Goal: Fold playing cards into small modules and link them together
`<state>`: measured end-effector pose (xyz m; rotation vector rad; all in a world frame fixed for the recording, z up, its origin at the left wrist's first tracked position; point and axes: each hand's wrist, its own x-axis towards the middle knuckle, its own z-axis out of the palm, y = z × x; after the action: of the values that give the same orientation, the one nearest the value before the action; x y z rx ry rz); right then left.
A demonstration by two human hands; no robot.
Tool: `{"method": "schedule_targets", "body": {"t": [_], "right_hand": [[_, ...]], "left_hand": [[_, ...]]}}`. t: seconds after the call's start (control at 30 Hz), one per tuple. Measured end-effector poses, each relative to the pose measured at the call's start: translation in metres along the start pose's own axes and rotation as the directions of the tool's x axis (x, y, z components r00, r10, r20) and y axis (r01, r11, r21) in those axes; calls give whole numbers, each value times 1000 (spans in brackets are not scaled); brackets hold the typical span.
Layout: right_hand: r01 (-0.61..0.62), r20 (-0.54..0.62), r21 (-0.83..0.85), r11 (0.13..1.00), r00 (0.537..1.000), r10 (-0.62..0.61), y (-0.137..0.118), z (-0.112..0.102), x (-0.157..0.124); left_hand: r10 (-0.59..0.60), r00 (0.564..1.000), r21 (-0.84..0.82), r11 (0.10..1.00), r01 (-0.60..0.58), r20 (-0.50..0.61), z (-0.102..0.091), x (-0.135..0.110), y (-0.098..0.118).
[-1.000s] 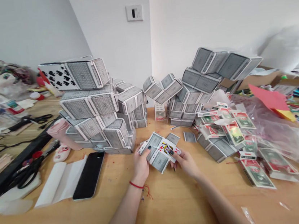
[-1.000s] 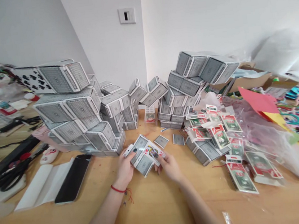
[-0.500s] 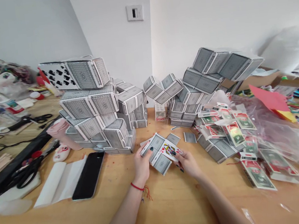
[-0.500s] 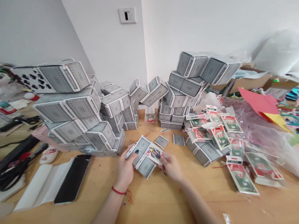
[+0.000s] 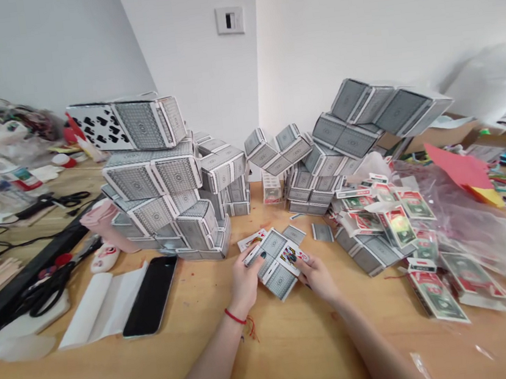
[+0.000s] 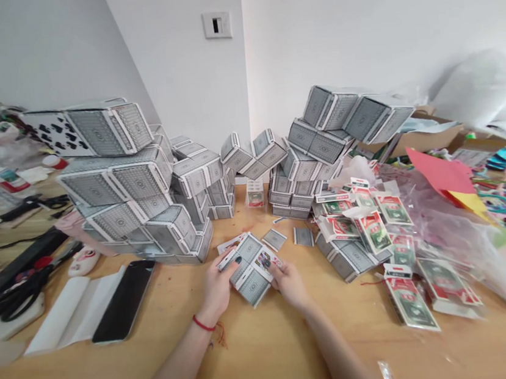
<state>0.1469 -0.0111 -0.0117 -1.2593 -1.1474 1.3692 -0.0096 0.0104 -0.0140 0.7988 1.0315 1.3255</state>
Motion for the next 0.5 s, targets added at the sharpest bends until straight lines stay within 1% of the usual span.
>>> {"method": "schedule_targets", "body": {"t": [0.13,0.27,0.37,0.5], "right_hand": [[-9,5,31,999,1000,9,2,1,1],[-29,24,23,999,999,28,7,0,2],[-36,18,6,999,999,36,6,1,1],[-43,2,10,999,999,43,3,4,0]], "left_hand": [[-30,999,5,1000,30,19,2,-2,0],[-59,998,7,998,59,37,2,-2,-1],[-63,998,4,998,63,28,2,-2,0],[-49,999,40,998,48,20,2,-2,1]]}}
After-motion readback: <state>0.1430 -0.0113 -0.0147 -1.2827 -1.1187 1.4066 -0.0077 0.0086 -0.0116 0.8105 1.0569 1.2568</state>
